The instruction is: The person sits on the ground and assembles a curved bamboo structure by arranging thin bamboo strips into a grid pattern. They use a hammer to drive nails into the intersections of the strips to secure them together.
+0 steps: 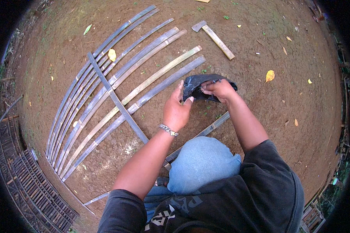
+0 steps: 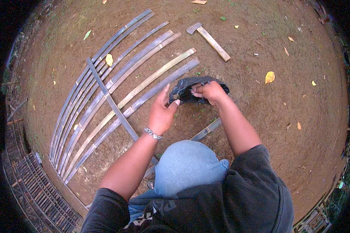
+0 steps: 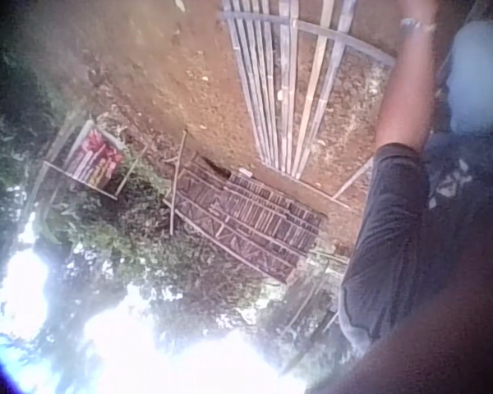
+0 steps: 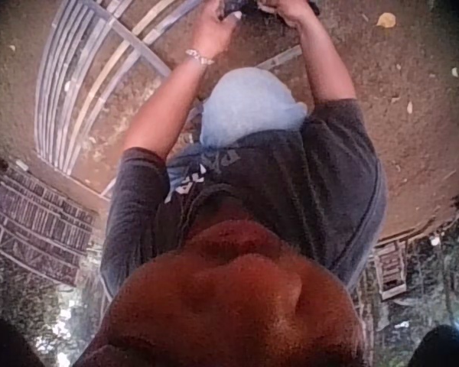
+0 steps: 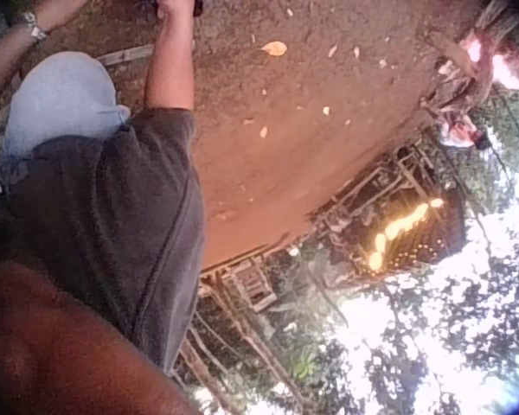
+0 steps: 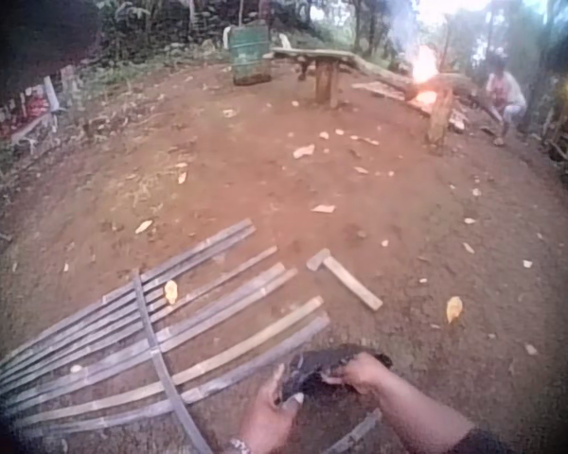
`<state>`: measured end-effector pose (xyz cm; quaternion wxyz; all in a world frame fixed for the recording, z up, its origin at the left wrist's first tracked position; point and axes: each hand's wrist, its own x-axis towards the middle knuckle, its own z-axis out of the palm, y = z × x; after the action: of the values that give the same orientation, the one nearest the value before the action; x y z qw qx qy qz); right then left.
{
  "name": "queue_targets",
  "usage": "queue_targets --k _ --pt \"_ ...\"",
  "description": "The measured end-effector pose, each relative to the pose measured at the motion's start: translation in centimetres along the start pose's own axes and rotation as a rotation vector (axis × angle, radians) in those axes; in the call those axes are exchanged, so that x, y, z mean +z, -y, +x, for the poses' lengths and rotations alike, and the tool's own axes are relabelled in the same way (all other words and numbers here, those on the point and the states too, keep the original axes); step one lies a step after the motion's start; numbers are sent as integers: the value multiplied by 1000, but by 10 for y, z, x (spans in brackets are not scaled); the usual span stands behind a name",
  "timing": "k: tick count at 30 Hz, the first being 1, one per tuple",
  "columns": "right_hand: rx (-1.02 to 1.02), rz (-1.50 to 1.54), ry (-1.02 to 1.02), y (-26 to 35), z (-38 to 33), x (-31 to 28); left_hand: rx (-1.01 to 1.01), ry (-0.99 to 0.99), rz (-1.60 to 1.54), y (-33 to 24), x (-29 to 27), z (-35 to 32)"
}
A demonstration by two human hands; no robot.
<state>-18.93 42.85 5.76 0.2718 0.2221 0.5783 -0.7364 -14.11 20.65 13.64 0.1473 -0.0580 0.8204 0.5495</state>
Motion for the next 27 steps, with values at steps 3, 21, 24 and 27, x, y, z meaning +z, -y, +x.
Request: queue_targets --k 3,21,24,27 --pt "-24 -26 -13 -4 0 -3 -5 -11 21 -2 2 -1" --pt "81 162 -33 18 -30 16 -57 -85 -118 2 4 0" --pt "91 176 30 32 -48 28 -88 -149 -398 11 6 2" --pt "8 44 142 53 -73 45 -442 -249 -626 -4 6 -15"
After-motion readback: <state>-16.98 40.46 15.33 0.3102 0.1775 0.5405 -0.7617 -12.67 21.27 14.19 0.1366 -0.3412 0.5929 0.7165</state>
